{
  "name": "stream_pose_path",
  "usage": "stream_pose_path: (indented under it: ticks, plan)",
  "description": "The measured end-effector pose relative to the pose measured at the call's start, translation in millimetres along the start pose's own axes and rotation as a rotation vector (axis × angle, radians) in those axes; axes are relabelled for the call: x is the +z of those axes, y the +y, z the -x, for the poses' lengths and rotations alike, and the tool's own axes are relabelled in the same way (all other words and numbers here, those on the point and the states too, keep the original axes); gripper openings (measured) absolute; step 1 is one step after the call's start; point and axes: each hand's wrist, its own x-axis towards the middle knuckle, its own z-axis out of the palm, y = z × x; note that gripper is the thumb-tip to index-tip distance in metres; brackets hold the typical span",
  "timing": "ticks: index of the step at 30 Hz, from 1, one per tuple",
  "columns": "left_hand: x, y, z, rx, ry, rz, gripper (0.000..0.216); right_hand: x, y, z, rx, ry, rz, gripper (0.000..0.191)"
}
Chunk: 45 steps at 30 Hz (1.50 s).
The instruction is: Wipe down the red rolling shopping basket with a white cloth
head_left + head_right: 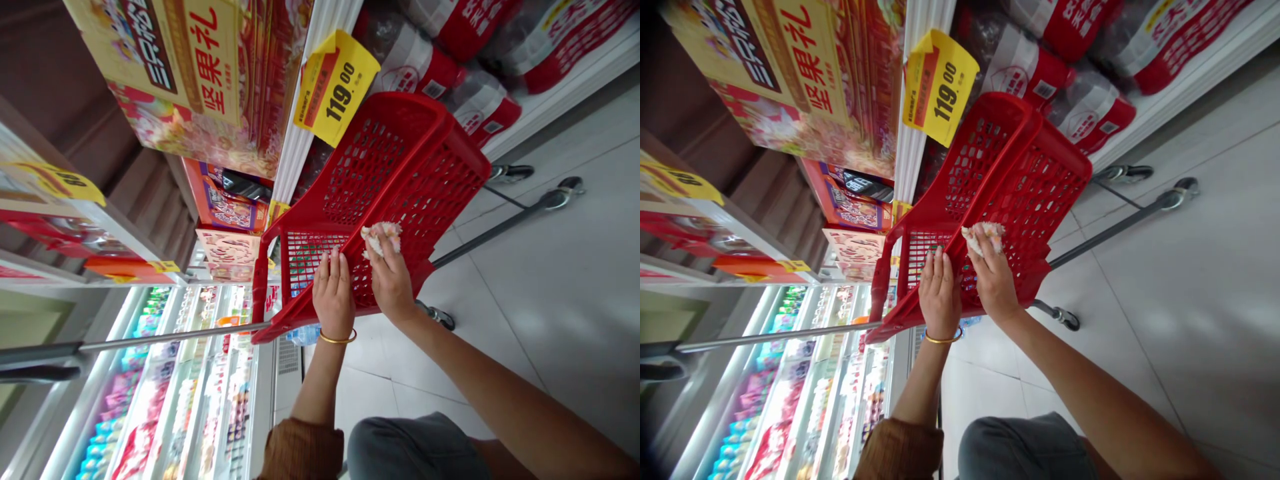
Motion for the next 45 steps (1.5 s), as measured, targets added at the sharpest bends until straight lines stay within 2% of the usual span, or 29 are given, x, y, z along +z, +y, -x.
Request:
stream_pose_path:
  ticks: [11, 16, 19, 23, 29, 35, 45]
  plan:
    - [0.6, 1.5, 0.1, -0.026, 0.0, 0.027, 0.057, 12.2, -4.7, 36.5, -0.057, -0.114, -0.074, 0.061]
    - [-4.0, -5.9, -0.4, 0.051, -0.056, 0.028, 0.055, 9.3, -3.3, 52.0, -0.108, -0.194, -0.107, 0.06]
    - [-11.2, -15.4, 3.2, 0.092, -0.114, 0.014, 0.055, 4.3, -1.7, 47.8, -0.125, -0.169, -0.089, 0.059]
    - [-20.1, -27.3, 18.7, -0.027, -0.115, -0.064, 0.064, 5.0, -0.6, 34.2, -0.1, -0.095, -0.029, 0.055]
    - [-17.7, -25.7, 33.2, -0.177, -0.182, -0.079, 0.057, 19.9, -7.0, 38.8, -0.075, -0.145, 0.052, 0.055]
    - [-13.2, -22.6, 30.4, -0.179, -0.167, -0.046, 0.049, 32.7, -15.7, 54.9, -0.038, -0.132, 0.103, 0.056]
    - [-8.8, -21.0, 31.2, -0.208, -0.131, -0.018, 0.047, 37.5, -26.7, 61.7, -0.035, -0.174, 0.146, 0.06]
